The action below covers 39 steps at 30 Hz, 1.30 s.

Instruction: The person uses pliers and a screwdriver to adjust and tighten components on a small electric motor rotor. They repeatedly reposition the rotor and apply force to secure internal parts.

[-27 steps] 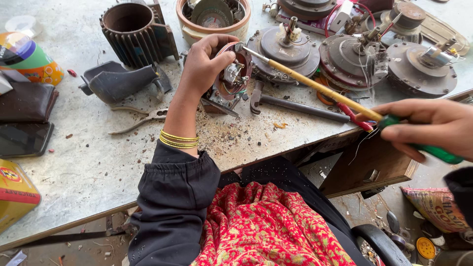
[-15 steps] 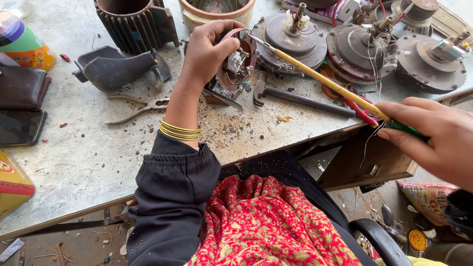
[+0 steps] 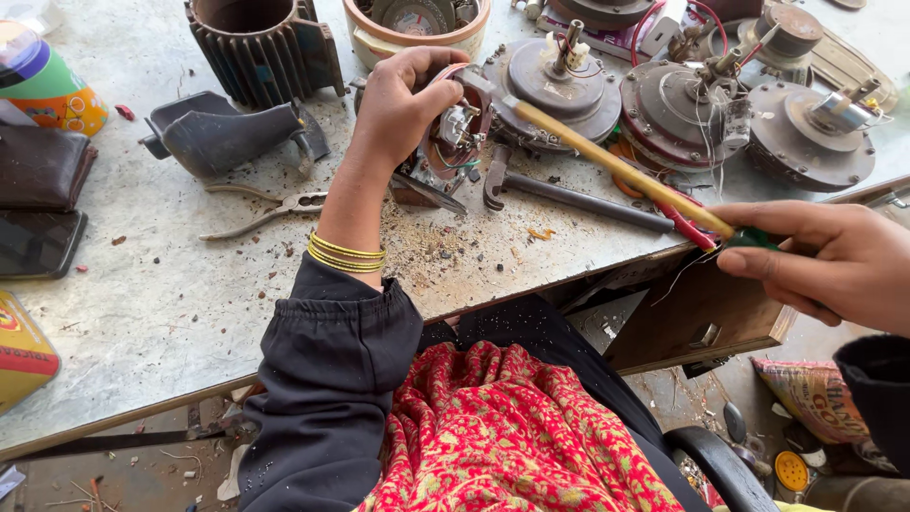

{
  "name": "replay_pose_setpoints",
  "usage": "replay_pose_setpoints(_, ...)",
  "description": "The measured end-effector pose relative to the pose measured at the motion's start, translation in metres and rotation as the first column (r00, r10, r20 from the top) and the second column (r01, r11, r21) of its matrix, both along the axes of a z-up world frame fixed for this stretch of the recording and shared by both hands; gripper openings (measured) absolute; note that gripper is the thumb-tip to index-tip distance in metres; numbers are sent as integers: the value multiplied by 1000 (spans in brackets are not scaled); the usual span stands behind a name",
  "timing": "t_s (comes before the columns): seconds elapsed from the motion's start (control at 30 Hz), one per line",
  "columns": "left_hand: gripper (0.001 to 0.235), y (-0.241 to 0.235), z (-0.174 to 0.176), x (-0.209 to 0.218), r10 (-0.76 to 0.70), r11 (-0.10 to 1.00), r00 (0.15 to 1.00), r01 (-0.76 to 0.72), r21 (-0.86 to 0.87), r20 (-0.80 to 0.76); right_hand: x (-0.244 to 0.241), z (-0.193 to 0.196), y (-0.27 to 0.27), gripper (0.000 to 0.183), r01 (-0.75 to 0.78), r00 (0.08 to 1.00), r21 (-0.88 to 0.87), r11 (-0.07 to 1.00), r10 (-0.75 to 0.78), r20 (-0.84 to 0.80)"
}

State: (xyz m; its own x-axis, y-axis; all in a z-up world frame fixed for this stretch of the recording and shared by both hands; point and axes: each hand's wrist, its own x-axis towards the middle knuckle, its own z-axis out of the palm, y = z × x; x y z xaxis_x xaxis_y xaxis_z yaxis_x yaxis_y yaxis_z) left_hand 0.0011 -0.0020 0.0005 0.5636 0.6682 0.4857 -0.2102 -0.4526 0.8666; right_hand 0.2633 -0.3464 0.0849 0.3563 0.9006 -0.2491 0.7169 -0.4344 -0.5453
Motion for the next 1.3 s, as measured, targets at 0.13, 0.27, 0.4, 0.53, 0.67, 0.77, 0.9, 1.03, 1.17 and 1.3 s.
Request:
replay_pose_setpoints(0.13,34,1,-2,-1,-25,1000,999,25,-3,20,1,2,0,54,80,979,-46,996,-88,-186)
replay_pose_setpoints(0.27,36,4,-3,0,28,1000,998,-28,10,-58,2,8,-7,54,155,982,-35,987,-158,-107)
replay_pose_setpoints(0.4,36,6,-7,1,-20,999,1000,19,34,10,1,3,-6,51,164,984,-24,986,-165,-64)
replay_pose_setpoints(0.53,36,5,-7,1,13,999,1000,-13,39,-12,-1,4,-2,55,165,983,-14,986,-165,-84)
replay_pose_setpoints(0.67,35,3,-5,0,18,999,1000,-17,37,-6,0,7,-1,54,174,984,-38,984,-176,-27)
replay_pose_setpoints(0.77,33,0,-3,-2,36,996,999,-37,80,14,8,11,1,55,182,983,-66,981,-183,-5)
replay_pose_setpoints(0.9,32,-3,1,-4,104,975,995,-100,196,-8,31,19,17,61,143,990,-165,976,-139,33)
replay_pose_setpoints(1.03,30,-5,1,-2,129,973,991,-122,196,-24,36,16,16,62,-82,981,1,997,81,174)
replay_pose_setpoints(1.17,28,-3,0,-1,148,962,989,-141,232,-15,15,9,3,65,-364,769,75,928,254,587)
replay_pose_setpoints(1.3,28,2,-6,1,93,981,996,-93,171,10,-1,7,1,64,-446,662,110,888,245,708)
